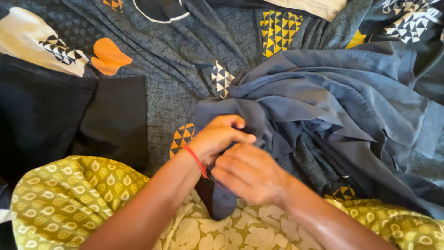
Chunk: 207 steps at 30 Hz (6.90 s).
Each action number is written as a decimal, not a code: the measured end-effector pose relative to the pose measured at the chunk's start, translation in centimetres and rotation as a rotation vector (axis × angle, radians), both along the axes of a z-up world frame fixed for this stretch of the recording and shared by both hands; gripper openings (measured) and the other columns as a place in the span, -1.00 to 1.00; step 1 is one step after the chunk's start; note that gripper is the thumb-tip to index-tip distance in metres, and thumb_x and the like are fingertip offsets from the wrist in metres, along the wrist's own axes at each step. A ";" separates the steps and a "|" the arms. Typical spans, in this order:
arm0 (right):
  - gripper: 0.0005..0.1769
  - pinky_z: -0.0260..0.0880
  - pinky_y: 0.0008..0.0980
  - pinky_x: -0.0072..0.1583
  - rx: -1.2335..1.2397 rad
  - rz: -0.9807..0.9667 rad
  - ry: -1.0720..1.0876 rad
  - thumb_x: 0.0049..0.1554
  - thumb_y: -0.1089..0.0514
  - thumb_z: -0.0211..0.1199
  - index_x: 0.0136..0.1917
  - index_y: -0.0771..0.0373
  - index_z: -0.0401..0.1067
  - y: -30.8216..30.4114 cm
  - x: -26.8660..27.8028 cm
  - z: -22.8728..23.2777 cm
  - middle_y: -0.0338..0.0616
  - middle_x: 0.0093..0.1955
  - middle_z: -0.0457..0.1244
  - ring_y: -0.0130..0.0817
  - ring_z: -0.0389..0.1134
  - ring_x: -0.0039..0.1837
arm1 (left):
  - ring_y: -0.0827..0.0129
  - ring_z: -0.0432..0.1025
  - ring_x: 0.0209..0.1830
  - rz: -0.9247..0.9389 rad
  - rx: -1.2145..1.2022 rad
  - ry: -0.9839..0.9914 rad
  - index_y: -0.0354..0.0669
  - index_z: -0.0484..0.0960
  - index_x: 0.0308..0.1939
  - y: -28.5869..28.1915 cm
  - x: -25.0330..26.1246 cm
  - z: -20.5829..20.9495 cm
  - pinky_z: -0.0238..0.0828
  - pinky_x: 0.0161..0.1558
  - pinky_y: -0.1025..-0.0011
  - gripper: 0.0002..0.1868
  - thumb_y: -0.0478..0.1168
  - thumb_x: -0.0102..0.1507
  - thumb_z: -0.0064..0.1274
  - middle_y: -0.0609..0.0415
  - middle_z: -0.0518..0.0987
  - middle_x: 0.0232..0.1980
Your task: The person folds a black garment and places it on a stack, then picks up a blue shirt, buttons it, and folds it. The person handles the garments by hand on a patterned cloth spread on the floor.
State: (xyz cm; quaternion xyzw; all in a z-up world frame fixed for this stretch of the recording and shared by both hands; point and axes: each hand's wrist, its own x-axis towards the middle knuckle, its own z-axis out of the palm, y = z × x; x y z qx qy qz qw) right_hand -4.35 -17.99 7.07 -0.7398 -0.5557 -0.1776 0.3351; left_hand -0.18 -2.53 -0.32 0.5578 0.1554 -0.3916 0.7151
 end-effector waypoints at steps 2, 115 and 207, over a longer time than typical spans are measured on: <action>-0.66 0.44 -0.16 0.06 0.000 -0.047 0.095 -0.07 0.26 0.37 0.01 0.34 0.47 0.3 -0.2 -0.1 -0.01 0.01 0.31 -0.05 0.39 0.03 | 0.50 0.39 -0.31 0.026 -0.116 -0.158 -0.12 0.46 -0.28 0.2 -0.1 0.3 0.32 -0.30 0.44 -0.77 -0.41 0.18 0.23 0.19 0.48 -0.33; -0.82 0.35 -0.24 -0.12 0.179 -0.539 0.229 0.08 0.39 0.36 -0.04 0.31 0.45 -2.1 0.7 -0.7 -0.08 -0.16 0.31 -0.11 0.36 -0.16 | 0.65 0.43 -0.31 0.198 0.020 -0.405 -0.29 0.72 -0.36 0.9 0.6 2.2 0.32 -0.22 0.57 -0.86 -0.29 0.24 0.15 0.23 0.64 -0.32; -0.64 0.37 -0.22 -0.06 0.042 -0.281 -0.252 -0.16 0.32 0.38 -0.03 0.29 0.52 -4.0 1.5 -1.6 -0.12 -0.04 0.28 -0.14 0.33 -0.02 | 0.58 0.48 -0.12 -0.022 -0.099 -0.484 -0.27 0.71 -0.17 0.7 -1.0 4.0 0.40 0.02 0.54 -0.89 -0.33 0.25 0.15 0.19 0.66 -0.17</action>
